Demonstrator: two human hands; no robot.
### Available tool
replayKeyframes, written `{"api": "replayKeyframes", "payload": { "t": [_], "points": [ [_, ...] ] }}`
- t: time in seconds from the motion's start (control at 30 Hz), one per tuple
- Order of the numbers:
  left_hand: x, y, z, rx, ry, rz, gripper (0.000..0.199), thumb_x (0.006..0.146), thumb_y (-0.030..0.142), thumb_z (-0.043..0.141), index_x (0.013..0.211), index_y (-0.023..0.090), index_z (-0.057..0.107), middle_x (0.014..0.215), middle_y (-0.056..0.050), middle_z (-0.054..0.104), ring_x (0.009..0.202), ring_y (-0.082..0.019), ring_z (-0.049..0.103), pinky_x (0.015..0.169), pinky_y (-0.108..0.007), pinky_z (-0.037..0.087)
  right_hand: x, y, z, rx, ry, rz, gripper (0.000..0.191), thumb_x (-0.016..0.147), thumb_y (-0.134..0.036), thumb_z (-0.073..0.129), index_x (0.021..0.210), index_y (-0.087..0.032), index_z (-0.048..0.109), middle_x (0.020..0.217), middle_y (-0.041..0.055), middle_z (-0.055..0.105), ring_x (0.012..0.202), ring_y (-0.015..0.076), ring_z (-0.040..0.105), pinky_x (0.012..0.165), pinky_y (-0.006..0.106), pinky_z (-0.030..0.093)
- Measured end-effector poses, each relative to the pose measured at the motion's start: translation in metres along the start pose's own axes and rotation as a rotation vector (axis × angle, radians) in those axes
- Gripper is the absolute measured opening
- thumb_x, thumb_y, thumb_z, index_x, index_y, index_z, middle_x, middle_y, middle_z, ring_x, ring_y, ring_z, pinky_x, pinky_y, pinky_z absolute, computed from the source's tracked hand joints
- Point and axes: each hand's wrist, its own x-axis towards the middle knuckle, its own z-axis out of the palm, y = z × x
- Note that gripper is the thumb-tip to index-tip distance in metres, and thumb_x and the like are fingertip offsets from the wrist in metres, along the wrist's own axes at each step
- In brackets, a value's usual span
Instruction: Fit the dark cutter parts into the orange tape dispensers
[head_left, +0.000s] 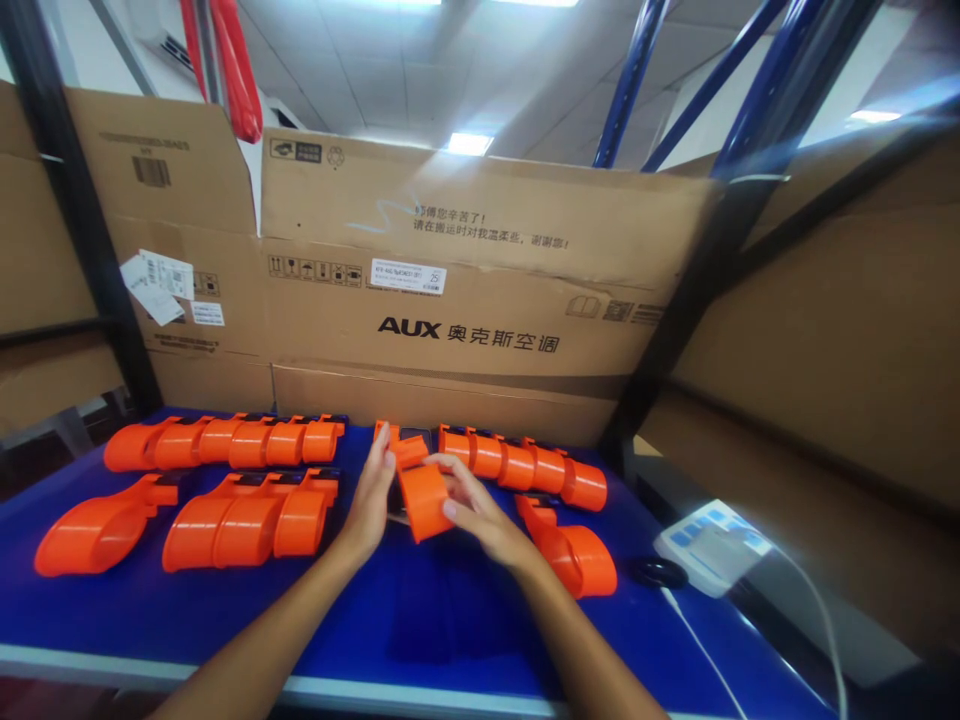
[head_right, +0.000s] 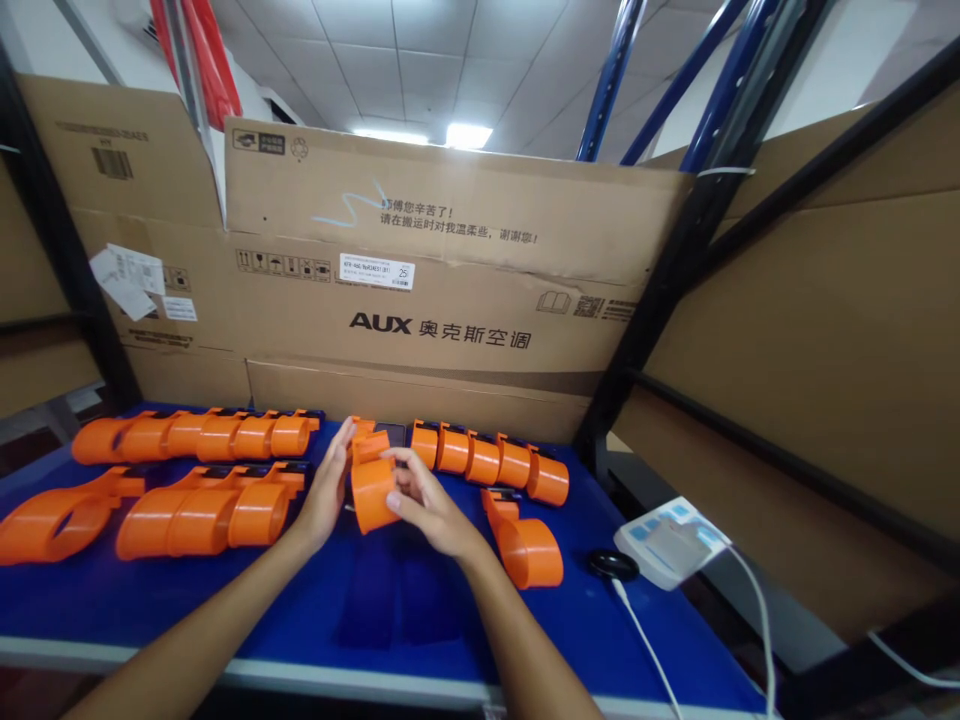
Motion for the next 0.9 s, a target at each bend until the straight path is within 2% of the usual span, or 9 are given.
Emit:
{"api": "replayKeyframes", "payload": {
  "t": [0.03,0.1,0.17,0.23,0.37,0.47,0.57,0.67,0.9],
  "points": [
    [-0.003,0.005,-0.001,0.137,-0.065,0.106,0.066,0.085,0.067,0.061,0.139,0.029,0.057,0.151,-0.011,0.050,0.144,-0.033,0.038,0.118,-0.048,0.030,0.000,-0.001,-0.002,0.005,0.050,-0.023,0.063,0.092,-0.056,0.064,0.141,-0.028,0.036,0.122,0.0099,0.061,0.109,0.0254,0.061,0.098,0.042,0.045],
    [-0.009,0.017,-0.003,0.399,-0.238,0.288,0.074,0.079,0.061,0.072,0.144,0.030,0.053,0.153,-0.011,0.047,0.144,-0.035,0.036,0.119,-0.051,0.025,0.000,-0.002,-0.003,-0.016,0.129,-0.060,0.061,0.092,-0.059,0.061,0.139,-0.027,0.038,0.124,0.0113,0.060,0.111,0.0272,0.061,0.099,0.043,0.046],
    [-0.011,0.033,-0.004,0.577,-0.405,0.394,0.083,0.070,0.052,0.084,0.144,0.031,0.052,0.146,-0.011,0.053,0.136,-0.037,0.043,0.117,-0.053,0.029,0.001,-0.003,-0.004,-0.061,0.165,-0.085,0.063,0.091,-0.061,0.061,0.140,-0.026,0.039,0.125,0.0125,0.060,0.113,0.0288,0.060,0.100,0.044,0.046],
    [-0.009,0.050,-0.007,0.682,-0.500,0.444,0.084,0.067,0.043,0.087,0.143,0.032,0.053,0.139,-0.011,0.059,0.130,-0.038,0.047,0.113,-0.055,0.033,0.002,-0.002,-0.004,-0.101,0.174,-0.100,0.066,0.092,-0.061,0.060,0.144,-0.026,0.039,0.125,0.0125,0.060,0.112,0.0287,0.059,0.099,0.044,0.046],
    [0.014,0.079,-0.023,0.875,-0.565,0.449,0.070,0.069,0.033,0.084,0.134,0.030,0.058,0.135,-0.011,0.062,0.126,-0.038,0.050,0.111,-0.055,0.035,0.004,0.003,-0.007,-0.156,0.224,-0.098,0.064,0.096,-0.061,0.052,0.148,-0.026,0.040,0.117,0.0103,0.061,0.087,0.0209,0.058,0.076,0.033,0.049],
    [0.044,0.092,-0.047,1.041,-0.510,0.445,0.070,0.069,0.034,0.083,0.133,0.027,0.057,0.134,-0.011,0.062,0.127,-0.038,0.050,0.110,-0.053,0.037,0.006,0.006,-0.010,-0.149,0.254,-0.102,0.060,0.098,-0.064,0.044,0.144,-0.025,0.048,0.111,0.0094,0.062,0.069,0.0158,0.046,0.056,0.026,0.038],
    [0.075,0.091,-0.070,1.212,-0.472,0.408,0.072,0.072,0.038,0.079,0.138,0.026,0.053,0.137,-0.011,0.059,0.127,-0.036,0.053,0.108,-0.048,0.040,0.006,0.006,-0.012,-0.122,0.267,-0.111,0.061,0.097,-0.067,0.041,0.135,-0.022,0.057,0.104,0.0097,0.064,0.065,0.0155,0.041,0.050,0.026,0.030],
    [0.096,0.078,-0.083,1.357,-0.514,0.356,0.072,0.075,0.042,0.076,0.140,0.024,0.052,0.138,-0.013,0.060,0.126,-0.035,0.056,0.106,-0.044,0.040,0.005,0.007,-0.014,-0.127,0.279,-0.113,0.063,0.095,-0.069,0.040,0.121,-0.019,0.067,0.095,0.0100,0.066,0.062,0.0154,0.040,0.049,0.026,0.027],
    [0.114,0.044,-0.086,1.587,-0.609,0.348,0.074,0.077,0.056,0.072,0.138,0.018,0.053,0.133,-0.020,0.064,0.129,-0.040,0.053,0.110,-0.051,0.029,0.003,0.008,-0.014,-0.144,0.320,-0.084,0.064,0.095,-0.070,0.039,0.108,-0.017,0.074,0.087,0.0104,0.068,0.060,0.0158,0.044,0.049,0.026,0.027]
  ]
}}
